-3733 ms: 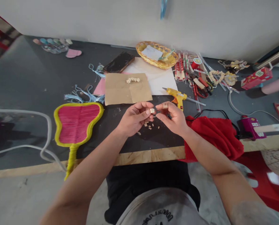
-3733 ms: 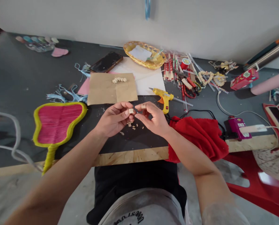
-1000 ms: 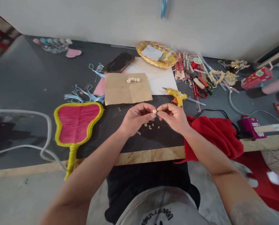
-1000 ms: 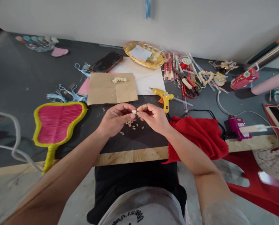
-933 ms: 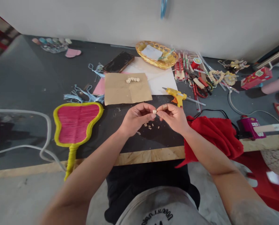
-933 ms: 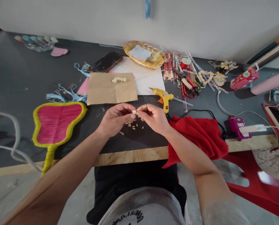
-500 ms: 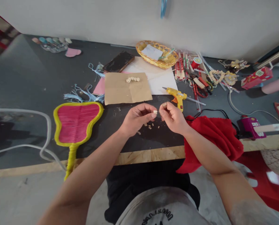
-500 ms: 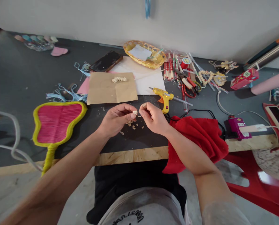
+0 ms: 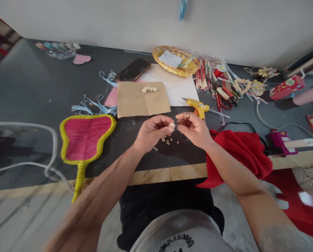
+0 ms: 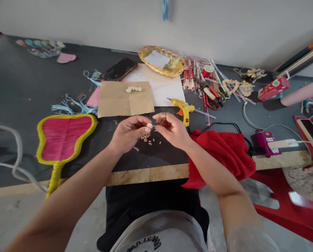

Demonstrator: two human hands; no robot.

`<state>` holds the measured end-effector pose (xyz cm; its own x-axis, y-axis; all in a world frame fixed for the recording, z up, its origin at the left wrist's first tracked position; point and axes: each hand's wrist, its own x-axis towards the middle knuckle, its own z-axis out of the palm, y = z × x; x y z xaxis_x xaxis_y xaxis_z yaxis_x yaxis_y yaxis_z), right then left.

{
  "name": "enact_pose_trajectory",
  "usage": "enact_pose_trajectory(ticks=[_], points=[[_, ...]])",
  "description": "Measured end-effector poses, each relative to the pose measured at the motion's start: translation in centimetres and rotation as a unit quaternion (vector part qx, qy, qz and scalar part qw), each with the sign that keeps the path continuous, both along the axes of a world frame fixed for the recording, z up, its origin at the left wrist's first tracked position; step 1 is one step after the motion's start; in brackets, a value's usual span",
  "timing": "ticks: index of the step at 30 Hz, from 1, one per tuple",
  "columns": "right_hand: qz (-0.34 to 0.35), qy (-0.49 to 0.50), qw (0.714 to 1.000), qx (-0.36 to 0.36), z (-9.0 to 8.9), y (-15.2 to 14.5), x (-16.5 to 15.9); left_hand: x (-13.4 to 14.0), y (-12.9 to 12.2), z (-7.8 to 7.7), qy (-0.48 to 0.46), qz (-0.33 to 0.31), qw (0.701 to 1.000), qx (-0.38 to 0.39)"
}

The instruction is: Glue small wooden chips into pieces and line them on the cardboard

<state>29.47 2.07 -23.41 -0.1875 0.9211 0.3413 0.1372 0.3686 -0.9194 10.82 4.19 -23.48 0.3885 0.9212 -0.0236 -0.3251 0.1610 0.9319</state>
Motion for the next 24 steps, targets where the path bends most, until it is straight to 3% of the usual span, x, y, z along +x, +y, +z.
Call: enact_pose_trajectory(ticks=[6, 24], points=[[0.019, -0.12, 0.982, 0.143, 0.45, -0.18, 0.2, -0.18, -0.06, 0.51, -0.016, -0.048, 0.998, -0.048], [-0.05, -0.165, 0.948, 0.267, 0.57, -0.2, -0.01, -0.05, -0.02, 0.35, -0.026, -0.07, 0.993, -0.094]])
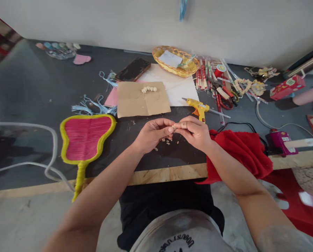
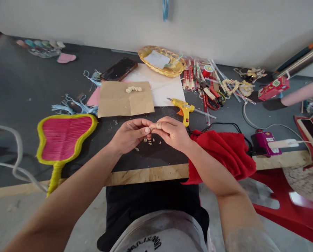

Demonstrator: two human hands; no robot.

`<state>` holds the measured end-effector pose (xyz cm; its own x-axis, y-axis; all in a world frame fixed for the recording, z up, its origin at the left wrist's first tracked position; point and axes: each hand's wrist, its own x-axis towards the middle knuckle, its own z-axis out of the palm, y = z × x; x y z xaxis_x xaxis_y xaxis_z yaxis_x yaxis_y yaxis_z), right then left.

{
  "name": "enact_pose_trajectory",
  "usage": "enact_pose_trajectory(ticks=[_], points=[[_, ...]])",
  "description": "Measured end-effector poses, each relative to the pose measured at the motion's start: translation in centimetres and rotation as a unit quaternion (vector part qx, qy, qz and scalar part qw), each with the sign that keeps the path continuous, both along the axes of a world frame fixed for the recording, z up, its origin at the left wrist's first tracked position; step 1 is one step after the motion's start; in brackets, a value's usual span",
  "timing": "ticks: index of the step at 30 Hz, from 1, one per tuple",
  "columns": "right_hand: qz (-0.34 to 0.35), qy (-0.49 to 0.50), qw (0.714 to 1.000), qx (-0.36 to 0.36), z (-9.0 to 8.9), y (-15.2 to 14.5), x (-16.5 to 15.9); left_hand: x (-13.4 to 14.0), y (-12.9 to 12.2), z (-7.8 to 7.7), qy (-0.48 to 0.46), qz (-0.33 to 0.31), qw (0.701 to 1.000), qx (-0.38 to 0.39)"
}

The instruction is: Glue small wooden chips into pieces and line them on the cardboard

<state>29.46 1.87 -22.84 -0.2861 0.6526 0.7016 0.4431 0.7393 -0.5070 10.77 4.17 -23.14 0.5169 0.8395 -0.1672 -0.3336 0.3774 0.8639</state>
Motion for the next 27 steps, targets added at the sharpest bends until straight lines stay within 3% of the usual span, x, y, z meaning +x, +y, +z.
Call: enact_pose_trajectory(ticks=[8, 21, 27], points=[[0.005, -0.011, 0.999, 0.033, -0.34, 0.14, -0.08, -0.07, 0.04, -0.12, 0.015, 0.002, 1.0, 0.004], [-0.003, 0.026, 0.999, -0.043, -0.24, -0.13, -0.08, -0.28, 0.03, -0.06, -0.005, -0.015, 1.0, -0.019], [0.006, 0.019, 0.999, -0.038, 0.06, -0.2, -0.13, -0.33, 0.11, -0.11, 0.003, -0.016, 1.0, -0.016]])
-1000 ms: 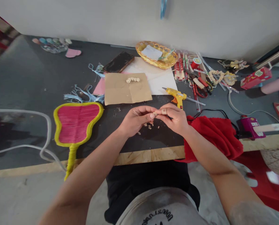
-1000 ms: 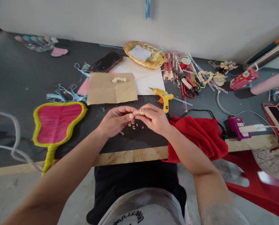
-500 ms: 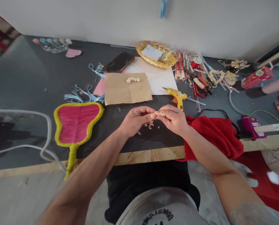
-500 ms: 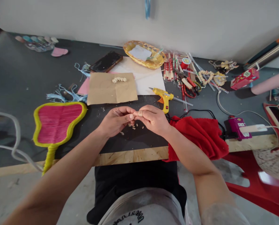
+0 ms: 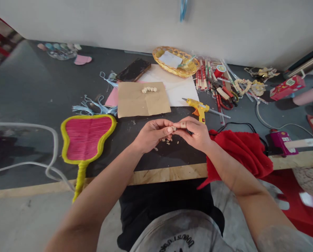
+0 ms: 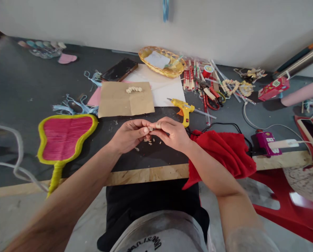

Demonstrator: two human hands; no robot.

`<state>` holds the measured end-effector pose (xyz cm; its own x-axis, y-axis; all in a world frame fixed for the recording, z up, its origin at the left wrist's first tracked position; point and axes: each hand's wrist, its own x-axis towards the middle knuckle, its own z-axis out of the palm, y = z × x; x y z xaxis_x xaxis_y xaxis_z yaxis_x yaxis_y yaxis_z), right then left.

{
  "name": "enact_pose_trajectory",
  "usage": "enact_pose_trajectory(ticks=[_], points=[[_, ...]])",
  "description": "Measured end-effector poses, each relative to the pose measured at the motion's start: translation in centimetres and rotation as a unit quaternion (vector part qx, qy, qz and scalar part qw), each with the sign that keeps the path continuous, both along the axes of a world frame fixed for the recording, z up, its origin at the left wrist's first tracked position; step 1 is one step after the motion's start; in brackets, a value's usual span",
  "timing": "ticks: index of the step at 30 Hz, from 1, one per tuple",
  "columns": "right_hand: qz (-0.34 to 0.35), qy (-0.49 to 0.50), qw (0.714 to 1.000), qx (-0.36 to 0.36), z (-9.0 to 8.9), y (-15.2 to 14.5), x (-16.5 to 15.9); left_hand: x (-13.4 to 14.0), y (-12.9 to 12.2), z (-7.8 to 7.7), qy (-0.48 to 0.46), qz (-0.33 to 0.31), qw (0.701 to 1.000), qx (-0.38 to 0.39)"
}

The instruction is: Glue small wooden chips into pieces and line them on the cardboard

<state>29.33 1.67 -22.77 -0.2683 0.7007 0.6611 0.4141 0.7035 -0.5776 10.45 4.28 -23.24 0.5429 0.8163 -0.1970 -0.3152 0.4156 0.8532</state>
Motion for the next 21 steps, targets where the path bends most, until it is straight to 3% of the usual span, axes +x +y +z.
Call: enact_pose_trajectory(ticks=[7, 21], points=[[-0.011, -0.01, 1.0, 0.004, 0.14, -0.03, 0.12, 0.03, -0.04, 0.15, -0.027, -0.01, 1.0, 0.01], [0.026, 0.001, 1.0, -0.013, -0.12, 0.05, 0.2, 0.11, -0.1, -0.27, 0.008, -0.006, 0.998, 0.064]])
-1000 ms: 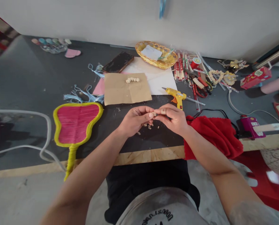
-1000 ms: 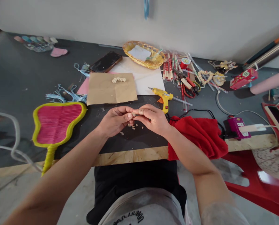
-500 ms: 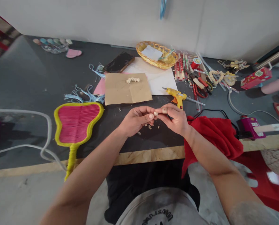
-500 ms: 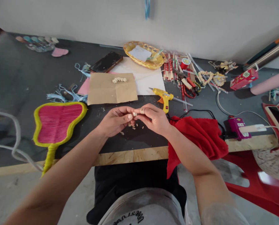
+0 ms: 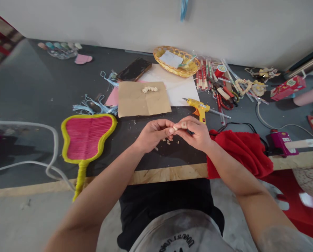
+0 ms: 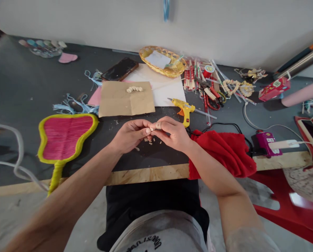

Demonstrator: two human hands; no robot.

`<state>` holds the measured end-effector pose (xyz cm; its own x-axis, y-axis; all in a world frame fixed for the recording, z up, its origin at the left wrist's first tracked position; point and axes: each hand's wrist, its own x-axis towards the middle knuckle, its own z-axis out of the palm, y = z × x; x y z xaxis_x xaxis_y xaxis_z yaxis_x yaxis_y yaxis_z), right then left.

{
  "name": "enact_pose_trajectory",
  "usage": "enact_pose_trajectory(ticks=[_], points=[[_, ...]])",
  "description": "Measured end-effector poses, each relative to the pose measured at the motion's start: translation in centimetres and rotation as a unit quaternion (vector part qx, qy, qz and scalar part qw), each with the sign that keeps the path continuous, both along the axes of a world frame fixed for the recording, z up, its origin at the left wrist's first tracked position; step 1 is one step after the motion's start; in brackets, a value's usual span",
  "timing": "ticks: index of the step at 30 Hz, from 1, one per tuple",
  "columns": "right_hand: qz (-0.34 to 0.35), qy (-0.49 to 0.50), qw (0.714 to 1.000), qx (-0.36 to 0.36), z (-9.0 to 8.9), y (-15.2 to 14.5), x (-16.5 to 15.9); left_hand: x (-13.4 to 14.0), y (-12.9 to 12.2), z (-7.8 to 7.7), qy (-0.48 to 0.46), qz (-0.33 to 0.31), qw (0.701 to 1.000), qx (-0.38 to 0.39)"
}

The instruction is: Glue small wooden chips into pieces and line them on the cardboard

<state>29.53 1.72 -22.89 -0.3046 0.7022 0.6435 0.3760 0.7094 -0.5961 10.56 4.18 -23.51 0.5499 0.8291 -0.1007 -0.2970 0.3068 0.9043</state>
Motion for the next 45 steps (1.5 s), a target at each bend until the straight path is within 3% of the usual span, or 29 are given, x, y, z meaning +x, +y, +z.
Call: enact_pose_trajectory(ticks=[11, 15, 19, 23, 34, 45], points=[[0.017, -0.003, 1.0, -0.021, -0.05, 0.14, 0.14, -0.05, 0.02, -0.18, 0.008, -0.001, 1.0, 0.002], [0.01, 0.031, 0.992, -0.119, -0.48, 0.0, 0.14, 0.08, -0.01, 0.21, 0.002, 0.046, 0.998, 0.033], [0.016, 0.11, 0.96, -0.259, -0.61, -0.04, -0.05, 0.23, -0.04, 0.42, 0.02, 0.102, 0.991, 0.083], [0.03, 0.151, 0.934, -0.322, -0.4, -0.05, -0.29, 0.27, -0.18, 0.47, 0.045, 0.104, 0.987, 0.112], [0.017, 0.143, 0.939, -0.311, -0.36, -0.03, -0.29, 0.18, -0.26, 0.48, 0.045, 0.096, 0.991, 0.08], [-0.004, 0.132, 0.949, -0.285, -0.79, -0.13, -0.38, 0.1, -0.18, 0.23, 0.086, 0.097, 0.985, 0.114]])
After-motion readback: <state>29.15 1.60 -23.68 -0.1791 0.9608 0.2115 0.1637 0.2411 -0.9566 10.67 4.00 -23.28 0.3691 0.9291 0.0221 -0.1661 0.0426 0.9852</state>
